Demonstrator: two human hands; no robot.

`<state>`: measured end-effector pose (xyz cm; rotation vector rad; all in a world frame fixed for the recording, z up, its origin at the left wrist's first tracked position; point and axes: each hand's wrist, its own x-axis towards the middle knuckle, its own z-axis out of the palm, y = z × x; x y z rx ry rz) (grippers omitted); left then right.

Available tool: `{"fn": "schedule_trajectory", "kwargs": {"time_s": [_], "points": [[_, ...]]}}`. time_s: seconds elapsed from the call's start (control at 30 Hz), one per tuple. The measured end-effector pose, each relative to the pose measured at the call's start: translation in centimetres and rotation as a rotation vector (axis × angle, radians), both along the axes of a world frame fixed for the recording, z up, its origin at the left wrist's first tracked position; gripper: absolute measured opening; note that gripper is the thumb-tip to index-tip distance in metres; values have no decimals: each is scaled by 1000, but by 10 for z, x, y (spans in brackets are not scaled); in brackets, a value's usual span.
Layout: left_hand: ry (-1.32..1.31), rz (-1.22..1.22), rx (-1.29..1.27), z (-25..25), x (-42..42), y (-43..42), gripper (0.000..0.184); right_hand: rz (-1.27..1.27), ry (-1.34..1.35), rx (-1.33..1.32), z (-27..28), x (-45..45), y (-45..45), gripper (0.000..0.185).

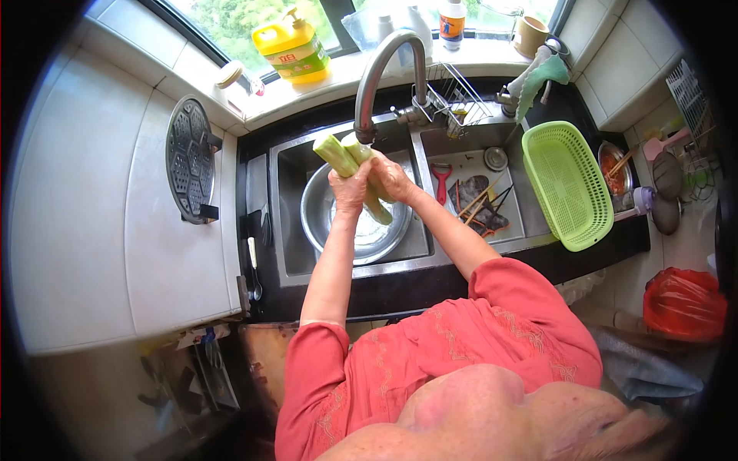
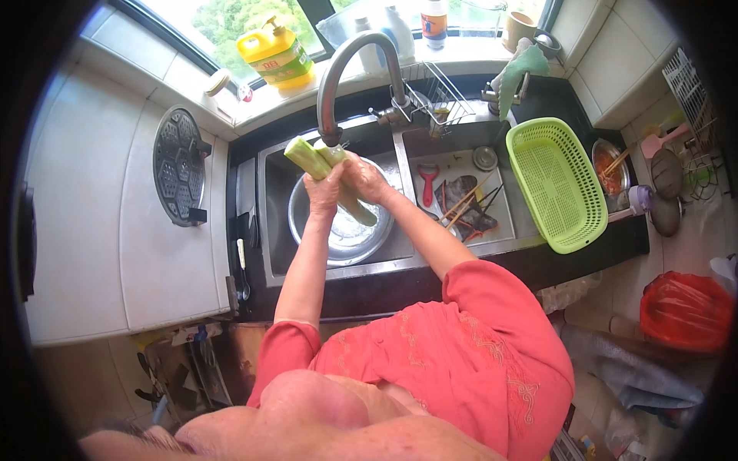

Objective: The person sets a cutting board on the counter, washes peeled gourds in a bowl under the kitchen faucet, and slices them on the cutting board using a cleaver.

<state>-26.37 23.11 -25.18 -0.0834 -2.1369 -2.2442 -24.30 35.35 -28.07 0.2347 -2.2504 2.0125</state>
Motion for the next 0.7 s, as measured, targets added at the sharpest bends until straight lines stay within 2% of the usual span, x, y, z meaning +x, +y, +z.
{"fn": "schedule_trajectory", "kwargs": {"time_s": [0.03, 0.07, 0.13, 0.2, 0.3, 0.37, 0.4, 0.5, 0.63, 0.7], "points": [[32, -20, -48, 11, 1, 1, 32, 1, -12, -24, -16, -3, -1, 72], [58, -34, -98, 18, 3, 0, 31, 17, -136, -125, -35, 1, -1, 74], [29, -75, -40, 21, 2, 4, 30, 84, -301, -289, -41, 13, 6, 74], [6, -107, -54, 16, 0, 8, 29, -38, -438, -315, -58, 13, 7, 70], [11, -128, -80, 9, -1, 13, 26, -119, -423, -300, -54, 5, 7, 67], [13, -102, -110, 4, 0, 14, 29, -119, -204, -181, -36, 0, 7, 62], [9, -99, -110, 0, -1, 14, 29, -117, -208, -181, -29, -1, 3, 62], [-91, -64, -42, 0, -4, 10, 32, -202, 20, -112, -13, -2, -6, 56], [-26, -88, 28, 10, -8, 6, 29, -99, -99, -65, -41, -4, 6, 59], [-47, -107, 96, 13, -13, -1, 28, -36, -268, -144, -62, 4, 9, 62]]}}
